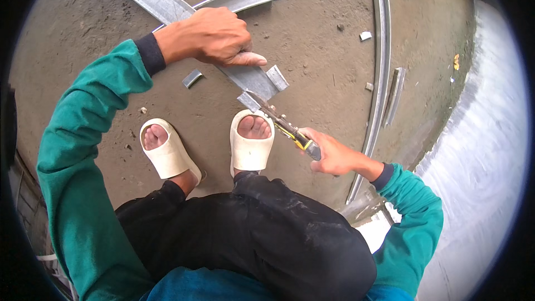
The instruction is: The person trims and cuts metal studs using snips. They hold a stud with one hand while using the tool to cut through the metal flanges, then pick up and begin cutting a longer metal stud.
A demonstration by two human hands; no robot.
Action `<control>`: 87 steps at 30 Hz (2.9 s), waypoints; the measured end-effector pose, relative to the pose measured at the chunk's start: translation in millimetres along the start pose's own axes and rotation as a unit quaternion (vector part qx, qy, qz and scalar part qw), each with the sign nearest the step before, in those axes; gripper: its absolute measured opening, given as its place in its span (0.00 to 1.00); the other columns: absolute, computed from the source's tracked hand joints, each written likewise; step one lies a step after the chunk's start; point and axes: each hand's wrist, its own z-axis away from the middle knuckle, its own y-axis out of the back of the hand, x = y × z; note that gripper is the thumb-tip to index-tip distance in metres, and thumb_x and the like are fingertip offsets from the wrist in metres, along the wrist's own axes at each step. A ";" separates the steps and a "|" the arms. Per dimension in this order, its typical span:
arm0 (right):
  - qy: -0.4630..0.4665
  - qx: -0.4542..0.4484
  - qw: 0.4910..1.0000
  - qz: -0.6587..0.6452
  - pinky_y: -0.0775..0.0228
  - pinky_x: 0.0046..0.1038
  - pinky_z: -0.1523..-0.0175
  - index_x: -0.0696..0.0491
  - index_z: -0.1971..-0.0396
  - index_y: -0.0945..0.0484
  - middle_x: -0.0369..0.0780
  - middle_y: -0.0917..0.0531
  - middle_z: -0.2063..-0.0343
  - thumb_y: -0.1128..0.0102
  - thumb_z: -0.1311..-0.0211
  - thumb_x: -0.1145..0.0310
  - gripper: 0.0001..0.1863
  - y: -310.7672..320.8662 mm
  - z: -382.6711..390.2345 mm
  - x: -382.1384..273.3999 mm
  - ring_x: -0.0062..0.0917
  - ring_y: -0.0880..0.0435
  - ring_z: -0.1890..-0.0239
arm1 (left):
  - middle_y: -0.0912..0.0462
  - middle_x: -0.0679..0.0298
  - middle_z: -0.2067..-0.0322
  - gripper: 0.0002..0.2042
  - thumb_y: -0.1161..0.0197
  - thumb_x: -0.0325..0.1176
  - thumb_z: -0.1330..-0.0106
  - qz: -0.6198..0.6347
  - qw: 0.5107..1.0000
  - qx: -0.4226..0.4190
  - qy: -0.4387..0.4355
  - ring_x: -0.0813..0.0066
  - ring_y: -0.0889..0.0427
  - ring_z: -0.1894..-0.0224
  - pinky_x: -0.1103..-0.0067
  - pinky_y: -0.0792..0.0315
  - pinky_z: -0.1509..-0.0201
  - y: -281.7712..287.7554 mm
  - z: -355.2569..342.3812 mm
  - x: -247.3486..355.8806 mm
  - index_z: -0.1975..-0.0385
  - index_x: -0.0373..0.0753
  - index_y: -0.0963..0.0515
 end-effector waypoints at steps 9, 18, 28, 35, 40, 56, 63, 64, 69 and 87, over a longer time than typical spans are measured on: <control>-0.010 -0.017 1.000 -0.017 0.37 0.28 0.46 0.54 0.53 0.32 0.37 0.30 0.61 0.42 0.64 0.79 0.30 7.6 -2.8 -4.3 0.26 0.30 0.56 | 0.24 0.51 0.88 0.37 0.54 0.65 0.33 0.003 1.000 0.014 0.013 0.48 0.22 0.82 0.65 0.26 0.78 -5.6 -2.9 -3.0 0.89 0.36 0.23; -0.021 -0.053 0.998 -0.030 0.35 0.28 0.53 0.54 0.54 0.33 0.36 0.30 0.66 0.43 0.64 0.78 0.28 11.8 -7.9 -6.2 0.24 0.30 0.62 | 0.21 0.52 0.83 0.37 0.54 0.66 0.33 0.000 0.998 -0.050 0.026 0.48 0.20 0.77 0.63 0.27 0.79 -4.8 1.7 -2.4 0.85 0.33 0.23; -0.020 -0.026 0.999 -0.035 0.32 0.27 0.57 0.54 0.57 0.31 0.33 0.26 0.67 0.40 0.60 0.79 0.24 20.5 -12.8 -4.3 0.20 0.27 0.65 | 0.24 0.51 0.87 0.37 0.53 0.65 0.33 -0.001 1.000 0.013 0.003 0.48 0.21 0.81 0.64 0.26 0.79 -7.4 -4.8 -9.1 0.90 0.35 0.23; 0.014 -0.048 0.999 0.012 0.32 0.25 0.59 0.54 0.59 0.30 0.32 0.25 0.70 0.39 0.61 0.77 0.22 41.5 -23.9 -3.0 0.19 0.27 0.67 | 0.22 0.52 0.84 0.36 0.53 0.64 0.33 -0.004 1.000 -0.018 0.023 0.48 0.21 0.78 0.63 0.27 0.77 -12.6 -7.4 -13.8 0.86 0.34 0.22; -0.024 -0.106 0.994 -0.013 0.32 0.26 0.58 0.55 0.52 0.29 0.34 0.25 0.68 0.41 0.61 0.76 0.28 55.4 -29.2 -2.2 0.21 0.26 0.65 | 0.23 0.50 0.86 0.36 0.53 0.64 0.33 -0.002 1.000 0.019 0.019 0.46 0.22 0.80 0.62 0.28 0.78 -13.2 -12.1 -17.2 0.89 0.34 0.23; 0.000 -0.152 0.988 -0.011 0.36 0.30 0.41 0.56 0.45 0.32 0.36 0.24 0.56 0.36 0.63 0.77 0.36 72.7 -27.3 12.0 0.24 0.28 0.51 | 0.25 0.50 0.87 0.35 0.52 0.63 0.33 -0.005 0.998 0.064 -0.007 0.47 0.23 0.81 0.63 0.29 0.79 -1.3 -16.4 -17.2 0.89 0.35 0.23; -0.024 -0.158 0.985 -0.063 0.32 0.29 0.45 0.55 0.47 0.32 0.36 0.24 0.58 0.36 0.61 0.78 0.34 67.3 -21.8 -7.7 0.23 0.26 0.53 | 0.24 0.50 0.87 0.36 0.53 0.64 0.33 -0.001 0.999 0.037 0.018 0.48 0.22 0.81 0.63 0.28 0.78 6.3 -9.5 -13.5 0.89 0.36 0.23; -0.044 -0.148 0.984 -0.083 0.30 0.28 0.49 0.55 0.50 0.31 0.35 0.24 0.61 0.36 0.61 0.78 0.31 65.3 -20.2 -12.0 0.22 0.25 0.56 | 0.24 0.50 0.86 0.36 0.53 0.64 0.33 -0.003 0.999 0.031 0.017 0.47 0.22 0.80 0.63 0.28 0.78 6.8 -9.9 -12.5 0.88 0.35 0.23; -0.003 -0.123 0.992 -0.041 0.29 0.25 0.58 0.54 0.57 0.32 0.33 0.25 0.67 0.39 0.61 0.77 0.25 57.5 -22.2 -0.7 0.19 0.24 0.64 | 0.24 0.49 0.86 0.37 0.54 0.65 0.33 0.005 1.000 0.015 0.026 0.47 0.22 0.80 0.62 0.27 0.78 2.9 -8.3 -6.3 0.88 0.34 0.23; -0.004 -0.133 0.991 -0.031 0.31 0.24 0.62 0.53 0.55 0.32 0.32 0.28 0.68 0.40 0.62 0.80 0.27 65.8 -25.1 2.7 0.18 0.28 0.68 | 0.22 0.49 0.85 0.37 0.55 0.64 0.32 -0.008 1.000 0.011 0.015 0.47 0.20 0.79 0.62 0.27 0.79 4.1 -10.8 -6.1 0.87 0.33 0.22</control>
